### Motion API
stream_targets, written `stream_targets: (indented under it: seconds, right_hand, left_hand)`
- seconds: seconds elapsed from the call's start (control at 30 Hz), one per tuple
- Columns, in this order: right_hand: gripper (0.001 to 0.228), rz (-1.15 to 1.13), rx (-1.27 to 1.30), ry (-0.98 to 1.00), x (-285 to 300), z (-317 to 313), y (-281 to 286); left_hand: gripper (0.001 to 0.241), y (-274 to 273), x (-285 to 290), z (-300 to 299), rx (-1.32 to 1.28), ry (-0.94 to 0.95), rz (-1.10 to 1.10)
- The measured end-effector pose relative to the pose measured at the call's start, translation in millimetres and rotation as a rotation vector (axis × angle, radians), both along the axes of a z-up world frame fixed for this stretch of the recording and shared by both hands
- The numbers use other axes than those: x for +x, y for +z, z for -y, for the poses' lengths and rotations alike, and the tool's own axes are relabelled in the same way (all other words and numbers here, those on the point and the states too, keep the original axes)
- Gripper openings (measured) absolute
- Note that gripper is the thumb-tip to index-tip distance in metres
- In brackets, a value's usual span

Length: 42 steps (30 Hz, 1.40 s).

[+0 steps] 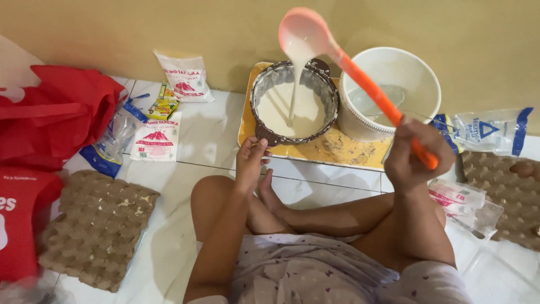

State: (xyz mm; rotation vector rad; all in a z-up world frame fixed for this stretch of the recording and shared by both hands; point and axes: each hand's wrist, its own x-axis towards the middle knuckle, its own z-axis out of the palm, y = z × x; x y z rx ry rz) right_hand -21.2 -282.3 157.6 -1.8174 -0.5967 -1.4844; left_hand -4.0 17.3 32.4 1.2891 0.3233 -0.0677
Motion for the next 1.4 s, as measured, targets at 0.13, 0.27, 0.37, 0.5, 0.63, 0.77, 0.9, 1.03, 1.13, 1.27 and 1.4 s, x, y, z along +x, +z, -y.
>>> stream_targets:
  seconds: [0.13, 0.27, 0.37, 0.5, 0.63, 0.77, 0.9, 1.03, 1.13, 1.27, 1.4]
  right_hand:
    - [0.015, 0.063, -0.21, 0.122, 4, -11, 5]
    - [0.022, -0.182, -0.341, 0.05, 10, -26, 1]
    - [0.02, -0.244, -0.491, -0.035, 16, -35, 2]
    - [0.006, -0.384, -0.529, -0.048, 13, -27, -4]
    - [0.002, -0.488, -0.343, -0.059, 9, -26, 0]
    - [0.015, -0.65, 0.039, 0.006, 13, -42, -10]
    - [0.006, -0.668, 0.153, 0.126, 26, -60, -26]
    - [0.008, -0.474, -0.039, 0.113, 38, -65, -50]
    - [0.013, -0.417, -0.267, -0.042, 36, -63, -49]
    - [0.013, -0.409, -0.486, -0.261, 21, -51, -29]
    - [0.01, -0.458, -0.611, -0.327, -5, -39, -2]
  left_hand:
    - [0.023, -19, 5, 0, -0.018, 0.03, -0.01]
    - [0.026, -29, 5, -3, -0.061, -0.027, 0.102]
    - [0.024, -34, 7, -4, -0.06, -0.024, 0.108]
    - [0.025, -37, 6, -2, -0.061, -0.024, 0.111]
    - [0.025, -37, 7, -3, -0.058, -0.022, 0.097]
    - [0.024, -38, 9, -5, -0.064, -0.032, 0.092]
    - [0.024, -35, 9, -7, -0.038, -0.05, 0.09]
    - [0.023, -38, 8, -6, -0.053, -0.039, 0.1]
    - [0.024, -44, 11, -8, -0.051, -0.05, 0.101]
    - [0.025, -43, 10, -7, -0.039, -0.049, 0.096]
    - [0.024, -41, 9, -5, -0.041, -0.036, 0.094]
